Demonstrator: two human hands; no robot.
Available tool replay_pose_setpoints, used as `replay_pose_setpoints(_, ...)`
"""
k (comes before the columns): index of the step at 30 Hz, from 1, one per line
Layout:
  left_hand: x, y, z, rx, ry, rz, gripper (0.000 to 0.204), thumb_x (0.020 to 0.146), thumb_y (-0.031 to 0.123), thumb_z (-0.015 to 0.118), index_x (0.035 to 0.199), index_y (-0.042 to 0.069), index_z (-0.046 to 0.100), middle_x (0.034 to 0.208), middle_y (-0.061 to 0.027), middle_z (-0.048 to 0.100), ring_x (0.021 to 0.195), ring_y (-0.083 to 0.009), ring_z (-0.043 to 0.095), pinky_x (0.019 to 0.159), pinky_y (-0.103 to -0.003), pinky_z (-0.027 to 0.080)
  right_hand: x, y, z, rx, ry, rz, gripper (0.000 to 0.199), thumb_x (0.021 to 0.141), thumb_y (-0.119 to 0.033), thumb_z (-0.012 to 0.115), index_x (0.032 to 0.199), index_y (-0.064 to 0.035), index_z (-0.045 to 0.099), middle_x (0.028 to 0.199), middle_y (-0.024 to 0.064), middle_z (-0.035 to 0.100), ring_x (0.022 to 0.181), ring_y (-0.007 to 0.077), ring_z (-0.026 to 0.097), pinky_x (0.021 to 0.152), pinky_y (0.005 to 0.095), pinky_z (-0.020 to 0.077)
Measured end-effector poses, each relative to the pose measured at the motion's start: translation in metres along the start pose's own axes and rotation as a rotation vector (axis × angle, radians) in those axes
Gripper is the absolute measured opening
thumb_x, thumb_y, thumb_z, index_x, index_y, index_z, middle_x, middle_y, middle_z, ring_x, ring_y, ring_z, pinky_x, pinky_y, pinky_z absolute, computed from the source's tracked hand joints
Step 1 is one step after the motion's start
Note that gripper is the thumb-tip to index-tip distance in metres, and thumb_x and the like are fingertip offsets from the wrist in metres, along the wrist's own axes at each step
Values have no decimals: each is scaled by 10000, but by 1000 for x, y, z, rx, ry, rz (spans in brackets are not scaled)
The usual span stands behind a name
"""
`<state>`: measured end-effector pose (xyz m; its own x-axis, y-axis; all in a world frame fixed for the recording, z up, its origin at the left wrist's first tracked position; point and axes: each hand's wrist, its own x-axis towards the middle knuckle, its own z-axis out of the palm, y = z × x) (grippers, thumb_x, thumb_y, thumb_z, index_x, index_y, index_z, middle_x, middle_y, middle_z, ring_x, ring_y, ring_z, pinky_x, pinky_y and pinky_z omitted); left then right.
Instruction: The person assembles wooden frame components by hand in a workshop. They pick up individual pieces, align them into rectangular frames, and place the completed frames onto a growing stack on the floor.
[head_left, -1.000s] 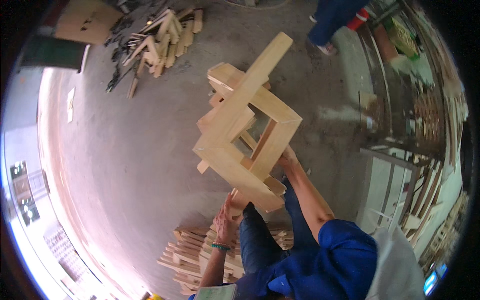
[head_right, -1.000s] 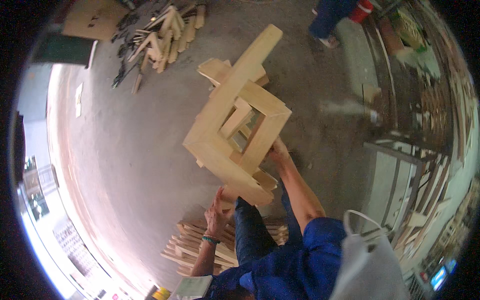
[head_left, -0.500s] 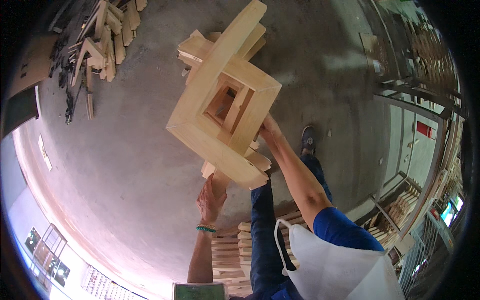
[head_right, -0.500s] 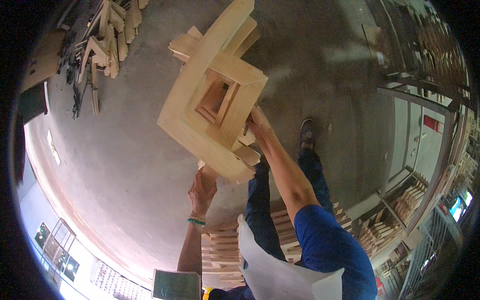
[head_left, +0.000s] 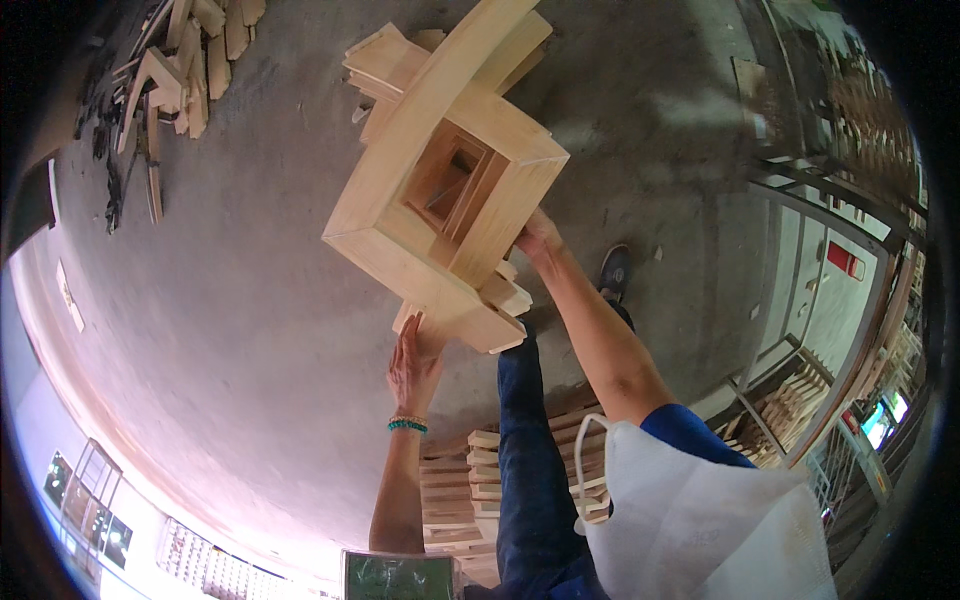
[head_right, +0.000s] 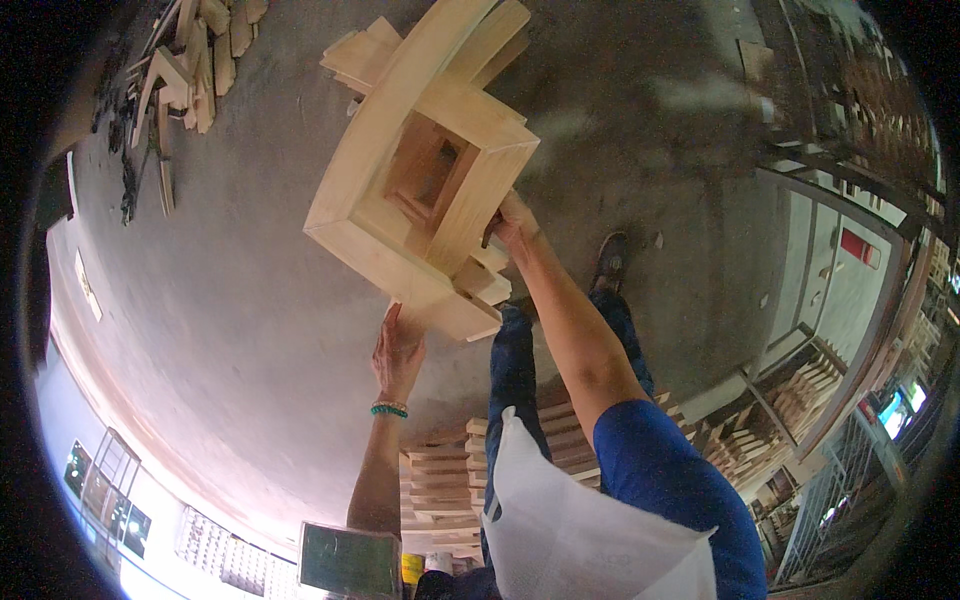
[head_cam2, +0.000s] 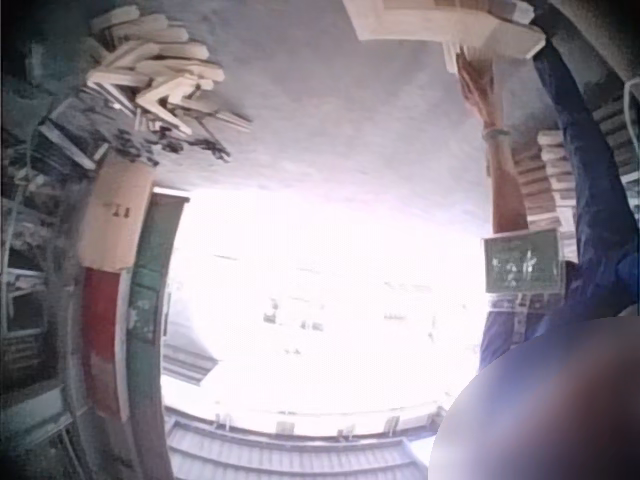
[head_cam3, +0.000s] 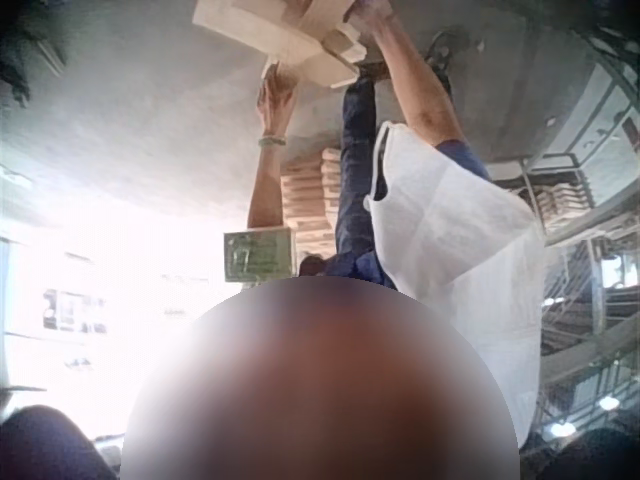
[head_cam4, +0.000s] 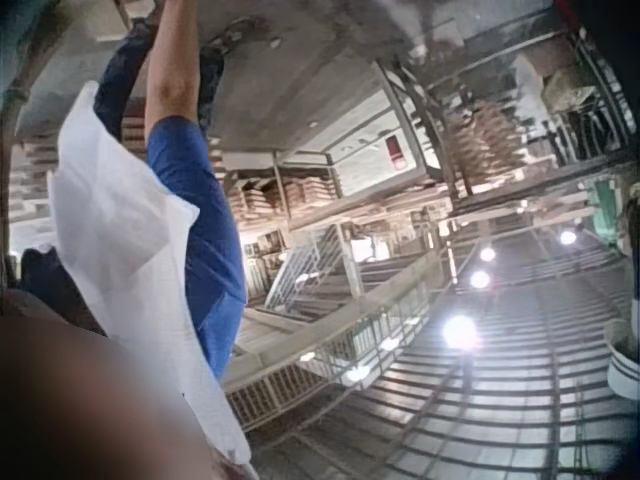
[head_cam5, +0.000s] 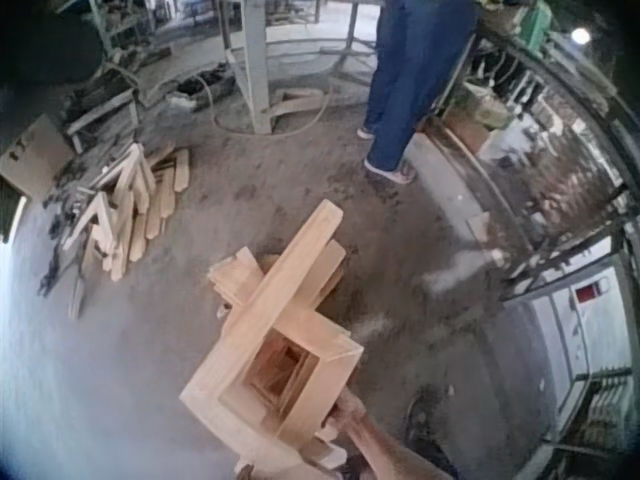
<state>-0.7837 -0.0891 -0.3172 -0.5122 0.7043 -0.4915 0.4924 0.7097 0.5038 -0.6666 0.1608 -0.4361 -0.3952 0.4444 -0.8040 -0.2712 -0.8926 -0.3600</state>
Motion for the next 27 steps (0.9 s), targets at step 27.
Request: replay_pose_setpoints(27,-52,63,-11,138,193,35,908,686,222,692,1432,11,221,1440,-203,315,1325,-363,311,1096,-458,225,-112,-67,-115,-496,322,188,348,856,-357,642,1067,-80,621,927,27,688,469,22,307,407,222,235)
